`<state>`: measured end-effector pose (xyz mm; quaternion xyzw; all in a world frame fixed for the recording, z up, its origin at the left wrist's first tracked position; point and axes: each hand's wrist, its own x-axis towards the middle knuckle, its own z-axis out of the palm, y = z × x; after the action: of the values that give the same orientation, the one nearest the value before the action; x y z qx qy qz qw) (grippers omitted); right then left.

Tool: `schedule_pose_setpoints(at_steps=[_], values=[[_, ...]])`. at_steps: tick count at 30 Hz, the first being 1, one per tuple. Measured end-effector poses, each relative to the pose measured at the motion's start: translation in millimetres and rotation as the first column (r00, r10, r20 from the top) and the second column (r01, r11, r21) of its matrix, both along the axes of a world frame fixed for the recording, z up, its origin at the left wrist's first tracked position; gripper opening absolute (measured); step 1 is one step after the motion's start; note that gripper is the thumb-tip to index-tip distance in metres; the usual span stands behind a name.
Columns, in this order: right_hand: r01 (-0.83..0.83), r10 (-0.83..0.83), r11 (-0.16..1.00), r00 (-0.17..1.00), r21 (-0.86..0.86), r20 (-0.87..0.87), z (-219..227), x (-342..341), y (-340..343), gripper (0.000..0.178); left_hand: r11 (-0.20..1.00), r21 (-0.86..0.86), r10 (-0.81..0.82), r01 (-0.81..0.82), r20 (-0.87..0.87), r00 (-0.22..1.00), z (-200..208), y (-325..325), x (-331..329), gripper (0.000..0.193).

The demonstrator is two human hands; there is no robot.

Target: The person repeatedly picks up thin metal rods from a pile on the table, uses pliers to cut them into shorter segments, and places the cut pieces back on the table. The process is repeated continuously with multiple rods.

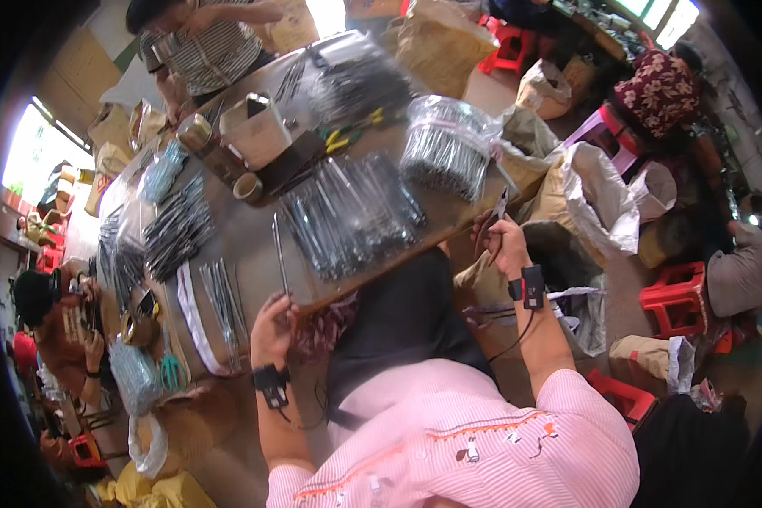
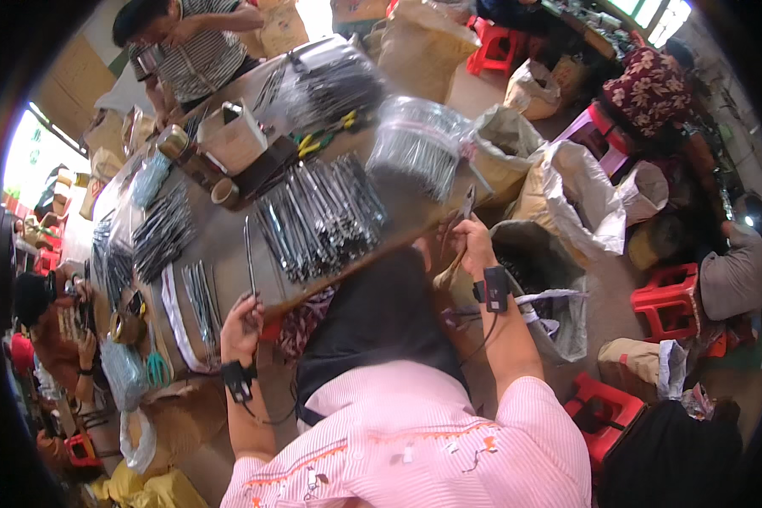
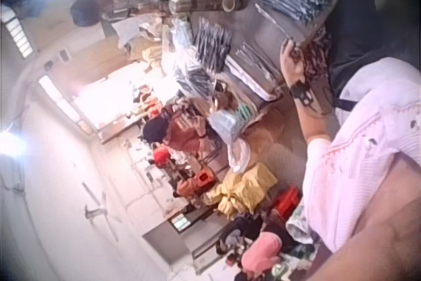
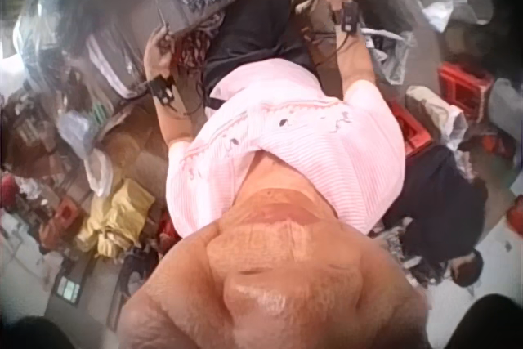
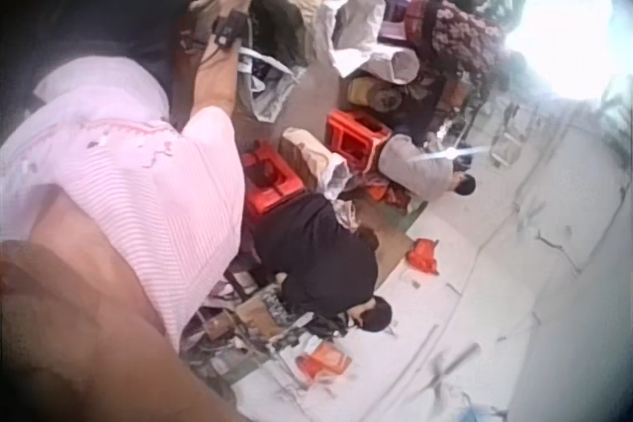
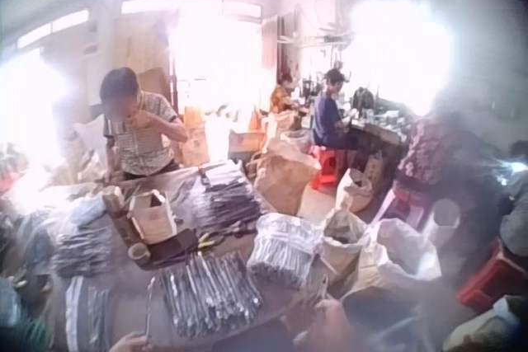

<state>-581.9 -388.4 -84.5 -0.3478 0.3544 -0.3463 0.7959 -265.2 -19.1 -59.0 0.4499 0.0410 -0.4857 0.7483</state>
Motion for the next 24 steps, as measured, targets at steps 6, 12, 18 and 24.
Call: schedule_pose_setpoints(at_steps=[6, 12, 18, 24], values=[[-0.059, -0.367, 0.827, 0.695, -0.558, -0.618, -39.2, 27.0, -75.8, 0.007, 1.0, -0.021, 0.01, -0.011, -0.041, 0.999, 18.4, -14.0, -27.7, 0.012], [-0.051, -0.364, 0.787, 0.767, -0.615, -0.529, -47.7, 29.2, -82.3, 0.011, 0.998, -0.054, -0.024, 0.023, -0.014, 1.0, 22.1, -21.6, -35.1, 0.013], [0.088, -0.24, 0.907, 0.912, -0.412, -0.332, -0.7, 14.7, -43.4, 0.008, 1.0, 0.016, 0.009, -0.009, 0.001, 1.0, 23.3, -5.1, -38.6, 0.014], [-0.087, 0.069, 0.979, 0.992, 0.185, 0.101, 39.9, -4.2, -23.7, 0.006, 1.0, -0.021, 0.005, -0.004, 0.035, 0.999, 27.1, 5.7, -41.8, 0.016]])
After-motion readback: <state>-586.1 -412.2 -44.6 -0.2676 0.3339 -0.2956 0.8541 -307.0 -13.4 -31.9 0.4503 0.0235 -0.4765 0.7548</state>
